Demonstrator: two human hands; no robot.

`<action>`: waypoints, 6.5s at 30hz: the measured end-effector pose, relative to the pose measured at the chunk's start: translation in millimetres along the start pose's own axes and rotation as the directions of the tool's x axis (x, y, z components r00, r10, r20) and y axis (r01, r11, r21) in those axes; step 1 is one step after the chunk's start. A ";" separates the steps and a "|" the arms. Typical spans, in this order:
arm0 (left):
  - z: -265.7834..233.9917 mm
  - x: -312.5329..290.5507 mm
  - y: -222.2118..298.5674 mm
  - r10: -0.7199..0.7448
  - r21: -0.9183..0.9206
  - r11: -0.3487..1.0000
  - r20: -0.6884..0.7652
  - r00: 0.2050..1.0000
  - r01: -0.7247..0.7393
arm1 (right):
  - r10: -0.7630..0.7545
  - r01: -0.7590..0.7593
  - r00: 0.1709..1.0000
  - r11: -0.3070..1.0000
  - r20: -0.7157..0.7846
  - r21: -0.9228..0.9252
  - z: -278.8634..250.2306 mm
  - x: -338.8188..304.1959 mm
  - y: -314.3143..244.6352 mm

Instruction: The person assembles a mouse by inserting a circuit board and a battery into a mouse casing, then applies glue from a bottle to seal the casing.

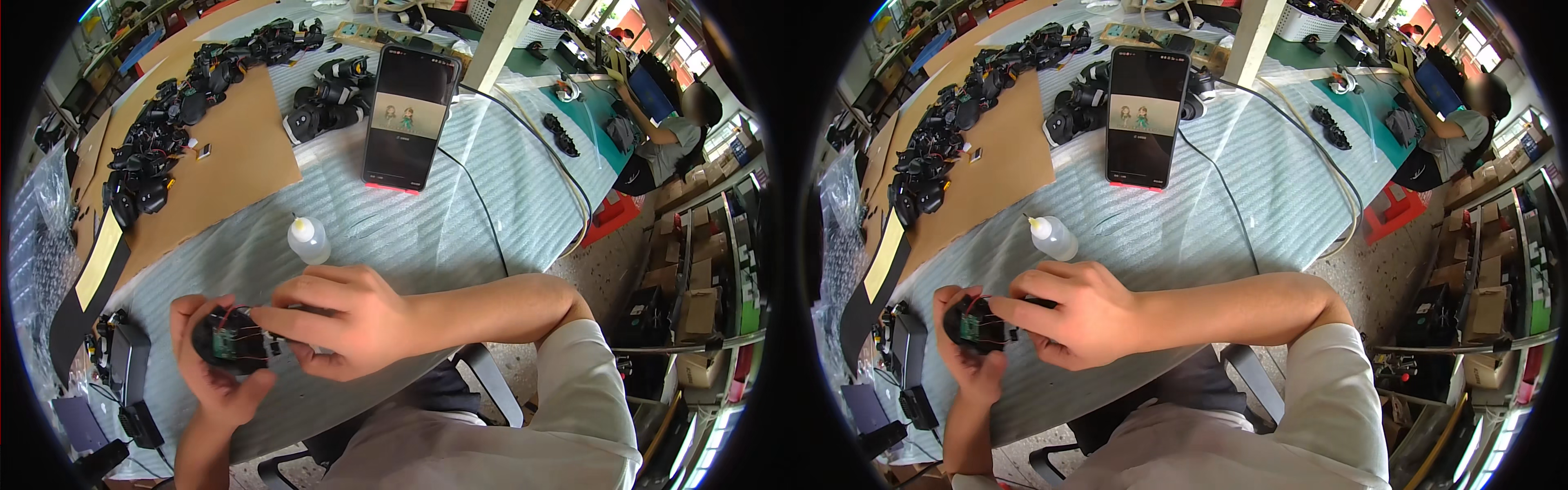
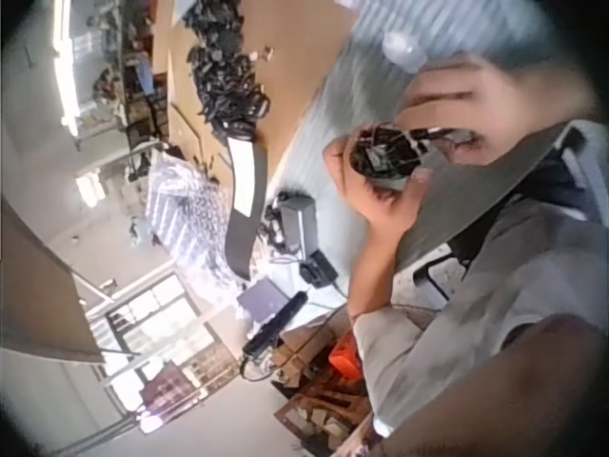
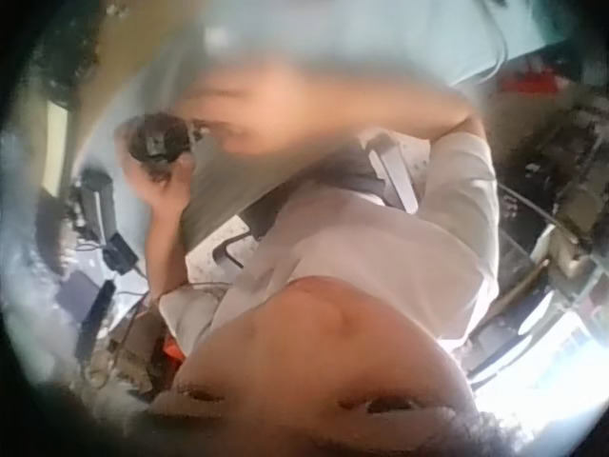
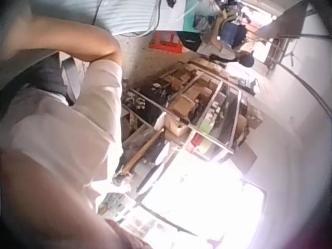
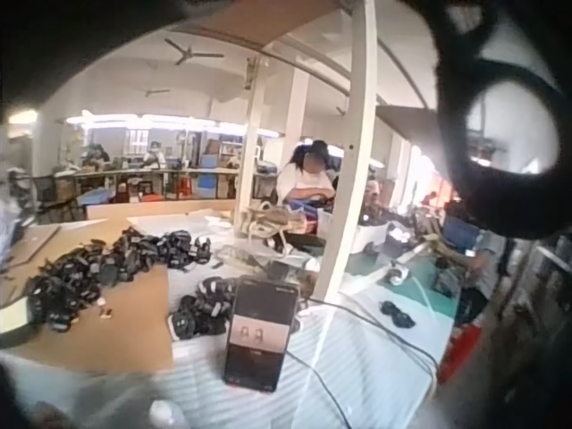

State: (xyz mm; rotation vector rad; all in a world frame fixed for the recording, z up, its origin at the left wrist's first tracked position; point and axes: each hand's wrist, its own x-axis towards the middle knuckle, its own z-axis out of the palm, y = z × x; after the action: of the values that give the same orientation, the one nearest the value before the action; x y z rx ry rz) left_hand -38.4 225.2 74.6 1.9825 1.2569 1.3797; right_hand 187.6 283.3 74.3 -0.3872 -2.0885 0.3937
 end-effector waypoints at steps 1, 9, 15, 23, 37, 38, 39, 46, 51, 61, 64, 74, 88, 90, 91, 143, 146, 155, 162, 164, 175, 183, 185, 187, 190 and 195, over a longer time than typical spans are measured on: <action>-2.3 1.5 3.5 -0.081 -0.057 0.995 0.003 0.997 0.081 | 0.000 0.000 1.000 1.000 -0.002 -0.001 -1.4 -0.1 -0.3; -2.1 -25.5 6.0 -0.307 -0.630 0.684 0.208 0.929 0.368 | -0.040 0.048 0.998 0.971 -0.038 0.233 9.0 -3.0 -1.5; 6.7 -32.8 -13.4 -0.427 -0.759 0.506 0.193 0.883 0.410 | -0.064 0.061 0.998 0.979 0.008 0.192 13.0 -3.5 6.0; 7.8 -37.6 -14.3 -0.381 -0.690 0.600 0.200 0.903 0.406 | -0.129 0.107 0.983 0.980 0.129 0.166 10.6 -6.5 3.5; 1.9 -19.6 5.1 -0.446 -0.802 0.334 0.327 0.833 0.494 | 0.020 -0.031 0.998 0.981 0.059 0.192 1.7 5.6 2.5; 0.2 -19.7 5.0 -0.455 -0.803 0.336 0.320 0.831 0.493 | 0.017 -0.029 0.998 0.979 0.063 0.203 2.2 6.1 1.0; -1.6 -19.8 5.3 -0.427 -0.808 0.316 0.347 0.835 0.498 | 0.073 -0.108 0.986 0.966 0.153 0.236 2.8 6.7 -0.2; 2.8 -16.1 16.7 -0.445 -0.855 0.247 0.319 0.837 0.457 | 0.038 -0.088 0.971 0.974 0.235 0.208 6.4 3.9 2.4; -2.1 -18.2 14.4 -0.400 -0.812 0.289 0.378 0.835 0.506 | 0.109 -0.183 0.959 0.942 0.260 0.282 5.6 6.7 -0.1; 1.9 -21.2 10.8 -0.425 -0.710 0.479 0.327 0.844 0.516 | 0.150 -0.258 0.942 0.896 0.301 0.362 8.9 7.5 -0.1; 0.8 -18.3 6.5 -0.324 -0.604 0.680 0.261 0.909 0.416 | 0.230 -0.331 0.928 0.872 0.293 0.362 8.0 4.4 -0.6; -1.9 -13.4 0.6 -0.415 -0.312 0.846 0.127 0.901 0.433 | 0.296 -0.339 0.938 0.891 0.180 0.302 6.7 5.4 1.0; -2.2 -13.9 3.4 -0.411 -0.336 0.837 0.135 0.901 0.432 | -0.048 -0.001 0.996 0.848 0.078 0.530 12.4 18.8 -16.2; -4.6 -9.5 3.0 -0.415 -0.388 0.808 0.158 0.896 0.443 | -0.198 0.165 0.977 0.939 0.081 0.301 10.3 15.3 -2.8; -3.8 -7.4 4.8 -0.476 -0.543 0.667 0.215 0.852 0.510 | -0.094 0.061 0.979 0.982 0.182 0.177 7.6 16.9 -3.1; 11.7 -27.1 -5.8 -0.515 -0.776 0.331 0.327 0.792 0.536 | -0.199 0.207 0.978 0.964 -0.065 0.165 12.9 -1.5 2.8; 8.6 -28.4 -0.4 -0.529 -0.728 0.393 0.321 0.785 0.562 | 0.078 -0.057 0.995 0.962 -0.066 0.267 12.2 2.7 -3.3; -1.6 -21.8 32.9 -0.441 -0.748 0.328 0.419 0.794 0.577 | 0.191 -0.380 0.918 0.673 0.348 0.634 3.1 10.1 -4.3; 1.4 -24.5 27.3 -0.485 -0.726 0.019 0.594 0.641 0.688 | 0.381 -0.713 0.693 0.240 0.611 0.659 3.2 3.8 -5.1; 1.2 -23.4 14.8 -0.454 -0.705 0.122 0.586 0.671 0.699 | 0.383 -0.746 0.665 0.297 0.641 0.596 1.6 7.8 -4.5; -3.5 -14.2 8.6 -0.451 -0.421 0.552 0.576 0.682 0.720 | 0.348 -0.638 0.754 0.590 0.557 0.494 -7.9 9.9 11.3; 1.0 -15.9 11.3 -0.540 -0.478 0.515 0.463 0.703 0.711 | 0.341 -0.564 0.821 0.608 0.458 0.558 1.5 7.3 9.9; 6.9 -17.6 11.5 -0.522 -0.511 0.558 0.396 0.755 0.654 | 0.316 -0.545 0.829 0.642 0.462 0.539 0.2 6.8 9.7; 8.8 -18.1 12.7 -0.501 -0.539 0.598 0.326 0.802 0.593 | 0.290 -0.525 0.835 0.674 0.468 0.519 0.0 8.1 9.1; 9.3 -19.0 17.1 -0.550 -0.563 0.519 0.356 0.756 0.643 | 0.238 -0.430 0.872 0.789 0.428 0.438 -0.4 11.1 5.9; 3.3 -19.9 10.3 -0.482 -0.469 0.582 0.459 0.746 0.664 | 0.267 -0.375 0.905 0.869 0.330 0.323 4.2 11.1 6.9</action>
State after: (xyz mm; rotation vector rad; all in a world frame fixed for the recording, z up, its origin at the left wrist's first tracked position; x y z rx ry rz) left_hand -32.9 203.6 70.6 1.1010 1.0069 0.9371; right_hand 179.2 293.7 77.7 -0.4719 -2.1478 1.0943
